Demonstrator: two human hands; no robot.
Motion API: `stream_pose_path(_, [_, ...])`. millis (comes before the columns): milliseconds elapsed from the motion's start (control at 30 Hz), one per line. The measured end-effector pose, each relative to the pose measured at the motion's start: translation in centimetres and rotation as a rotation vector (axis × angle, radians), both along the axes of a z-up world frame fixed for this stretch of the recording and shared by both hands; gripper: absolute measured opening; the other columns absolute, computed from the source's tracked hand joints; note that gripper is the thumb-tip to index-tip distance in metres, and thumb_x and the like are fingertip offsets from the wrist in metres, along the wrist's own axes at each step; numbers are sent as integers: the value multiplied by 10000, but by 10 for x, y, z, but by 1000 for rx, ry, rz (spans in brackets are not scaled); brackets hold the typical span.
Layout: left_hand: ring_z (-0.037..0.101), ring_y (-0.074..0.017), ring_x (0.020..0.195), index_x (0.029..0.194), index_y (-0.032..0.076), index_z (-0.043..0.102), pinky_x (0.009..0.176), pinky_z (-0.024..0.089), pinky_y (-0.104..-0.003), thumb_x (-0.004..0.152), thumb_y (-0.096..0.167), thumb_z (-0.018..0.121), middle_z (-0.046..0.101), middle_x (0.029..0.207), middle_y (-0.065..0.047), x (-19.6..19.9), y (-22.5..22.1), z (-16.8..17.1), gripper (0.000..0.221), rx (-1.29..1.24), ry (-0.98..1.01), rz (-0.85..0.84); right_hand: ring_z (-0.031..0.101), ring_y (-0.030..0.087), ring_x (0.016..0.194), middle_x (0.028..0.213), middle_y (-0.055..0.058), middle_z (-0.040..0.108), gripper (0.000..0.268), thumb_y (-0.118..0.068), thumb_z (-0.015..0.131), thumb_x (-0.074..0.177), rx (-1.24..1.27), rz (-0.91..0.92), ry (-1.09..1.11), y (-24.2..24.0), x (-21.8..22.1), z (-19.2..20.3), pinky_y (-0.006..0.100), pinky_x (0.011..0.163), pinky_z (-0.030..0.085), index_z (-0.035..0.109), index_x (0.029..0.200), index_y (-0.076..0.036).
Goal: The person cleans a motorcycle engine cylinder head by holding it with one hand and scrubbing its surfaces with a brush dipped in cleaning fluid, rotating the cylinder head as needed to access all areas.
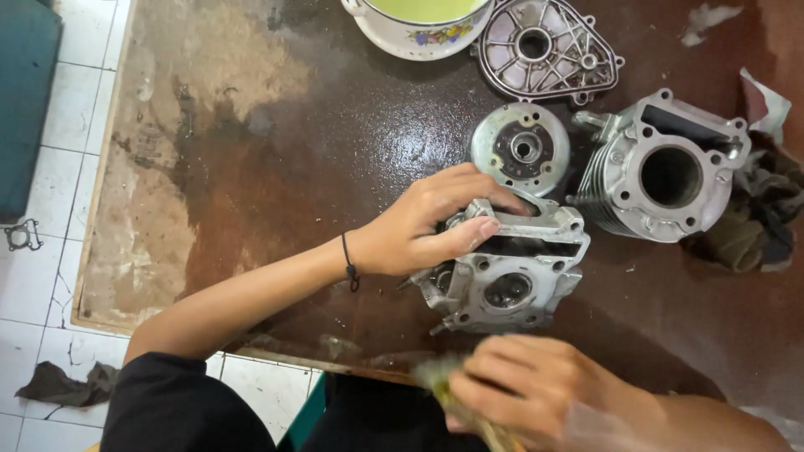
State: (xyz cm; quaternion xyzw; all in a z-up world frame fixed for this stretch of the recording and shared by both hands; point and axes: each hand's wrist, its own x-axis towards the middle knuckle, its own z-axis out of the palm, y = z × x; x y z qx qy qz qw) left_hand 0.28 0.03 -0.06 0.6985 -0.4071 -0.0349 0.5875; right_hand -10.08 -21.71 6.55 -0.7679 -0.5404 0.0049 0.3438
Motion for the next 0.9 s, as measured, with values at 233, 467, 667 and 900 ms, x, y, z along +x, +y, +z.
stream_pose_path(233, [640, -251, 1180, 1269, 62, 673, 1080, 506, -396, 1054, 265, 530, 707, 1217, -94, -2, 0, 5, 328, 3, 19, 17, 752, 224, 830, 922, 75, 731, 357, -279, 802, 910, 27, -363, -257, -20, 12, -1, 350, 709, 655, 656, 1113, -24])
stream_pose_path(467, [641, -245, 1174, 1281, 63, 668, 1068, 507, -394, 1055, 274, 526, 704, 1222, -95, -2, -2, 0, 340, 5, 41, 2, 765, 179, 782, 922, 66, 752, 371, -287, 801, 961, 10, -70, -237, -11, -1, -19, 322, 698, 670, 642, 1189, -42])
stream_pose_path(667, [638, -252, 1193, 1279, 61, 668, 1081, 506, -396, 1061, 274, 525, 703, 1239, -97, -1, -1, 1, 336, -5, 14, 14, 758, 174, 752, 887, 51, 763, 351, -207, 783, 914, 2, -392, -146, -10, 9, 6, 310, 649, 641, 654, 1201, -52])
stream_pose_path(900, [645, -251, 1180, 1278, 61, 669, 1076, 511, -393, 1059, 274, 523, 708, 1227, -91, -2, -1, 2, 338, 4, 26, 7, 771, 190, 839, 988, 83, 760, 354, -239, 814, 938, -7, 10, -198, 5, 5, -15, 324, 699, 676, 695, 1195, -27])
